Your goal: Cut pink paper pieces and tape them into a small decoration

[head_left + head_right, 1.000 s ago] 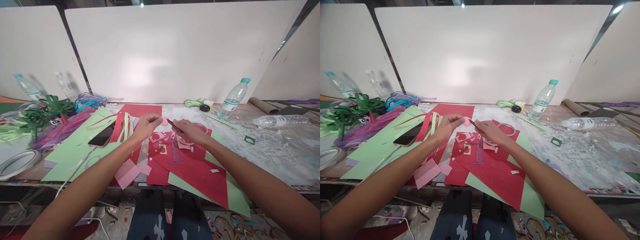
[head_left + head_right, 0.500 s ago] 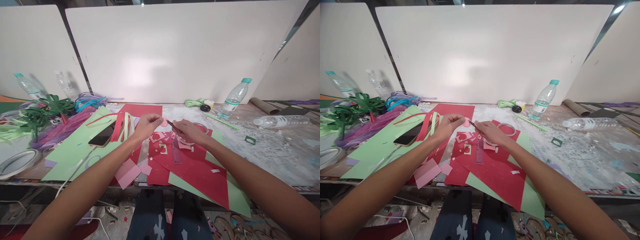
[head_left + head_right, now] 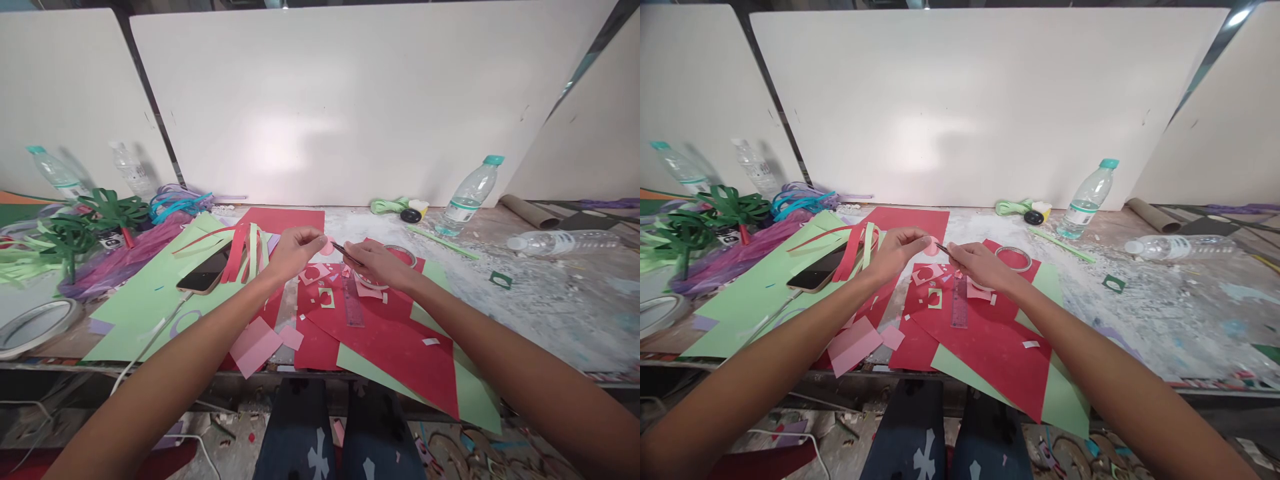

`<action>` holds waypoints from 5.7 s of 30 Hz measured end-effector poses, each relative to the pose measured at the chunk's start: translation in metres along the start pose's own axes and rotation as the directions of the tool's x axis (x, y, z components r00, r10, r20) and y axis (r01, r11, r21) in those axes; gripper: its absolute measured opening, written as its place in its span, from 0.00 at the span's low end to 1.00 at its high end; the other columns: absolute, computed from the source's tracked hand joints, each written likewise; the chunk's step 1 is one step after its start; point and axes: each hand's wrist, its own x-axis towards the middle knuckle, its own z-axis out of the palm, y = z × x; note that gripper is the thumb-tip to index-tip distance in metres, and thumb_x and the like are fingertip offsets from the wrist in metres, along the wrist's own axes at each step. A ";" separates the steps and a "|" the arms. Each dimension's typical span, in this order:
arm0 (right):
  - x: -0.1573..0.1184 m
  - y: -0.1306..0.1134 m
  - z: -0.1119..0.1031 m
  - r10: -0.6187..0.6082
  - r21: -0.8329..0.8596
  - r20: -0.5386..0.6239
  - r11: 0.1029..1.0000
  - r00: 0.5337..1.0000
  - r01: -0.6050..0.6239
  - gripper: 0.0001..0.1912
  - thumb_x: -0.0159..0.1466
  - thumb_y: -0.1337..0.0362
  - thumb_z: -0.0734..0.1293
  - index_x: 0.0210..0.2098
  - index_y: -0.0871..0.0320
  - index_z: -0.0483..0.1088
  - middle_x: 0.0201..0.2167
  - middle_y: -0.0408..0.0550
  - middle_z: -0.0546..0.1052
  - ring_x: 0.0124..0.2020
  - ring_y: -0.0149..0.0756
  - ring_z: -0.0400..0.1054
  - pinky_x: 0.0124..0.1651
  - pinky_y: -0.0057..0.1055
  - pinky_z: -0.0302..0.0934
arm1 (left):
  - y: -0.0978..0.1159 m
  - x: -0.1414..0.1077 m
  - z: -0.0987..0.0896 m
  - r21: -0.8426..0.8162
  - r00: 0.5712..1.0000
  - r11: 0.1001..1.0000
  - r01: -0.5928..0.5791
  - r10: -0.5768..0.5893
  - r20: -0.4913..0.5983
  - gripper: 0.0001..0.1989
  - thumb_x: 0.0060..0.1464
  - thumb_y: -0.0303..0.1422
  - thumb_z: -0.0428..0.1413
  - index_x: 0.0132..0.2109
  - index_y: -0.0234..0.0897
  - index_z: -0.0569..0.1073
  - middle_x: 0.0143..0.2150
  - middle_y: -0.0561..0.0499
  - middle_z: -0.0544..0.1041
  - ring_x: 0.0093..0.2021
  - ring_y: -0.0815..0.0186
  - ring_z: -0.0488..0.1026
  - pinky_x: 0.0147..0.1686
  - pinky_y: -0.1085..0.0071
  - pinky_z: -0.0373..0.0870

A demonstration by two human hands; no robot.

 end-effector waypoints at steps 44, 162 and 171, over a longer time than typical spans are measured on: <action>0.001 0.003 0.000 0.029 0.030 0.028 0.999 0.999 -0.030 0.28 0.63 0.41 0.53 0.20 0.57 0.52 0.17 0.36 0.48 0.16 0.24 0.37 0.18 0.27 0.36 | 0.002 -0.002 0.000 0.017 1.000 1.000 -0.010 0.010 0.001 0.12 0.53 0.38 0.54 0.27 0.35 0.70 0.26 0.53 0.68 0.27 0.70 0.63 0.27 0.72 0.59; 0.000 0.003 0.001 0.037 0.076 0.044 0.996 0.998 -0.040 0.28 0.64 0.42 0.54 0.19 0.57 0.51 0.17 0.36 0.47 0.16 0.24 0.36 0.18 0.28 0.35 | 0.003 -0.001 -0.003 0.001 0.999 1.000 0.023 -0.023 0.033 0.12 0.51 0.39 0.56 0.28 0.35 0.71 0.25 0.53 0.67 0.26 0.71 0.60 0.26 0.73 0.57; -0.001 0.000 -0.001 0.030 0.077 0.029 0.997 0.999 -0.032 0.28 0.64 0.42 0.54 0.19 0.57 0.49 0.16 0.36 0.46 0.16 0.24 0.34 0.19 0.29 0.33 | 0.001 0.001 -0.003 -0.031 0.999 0.999 0.021 -0.020 0.033 0.11 0.52 0.38 0.55 0.29 0.34 0.72 0.25 0.54 0.66 0.25 0.72 0.59 0.27 0.73 0.56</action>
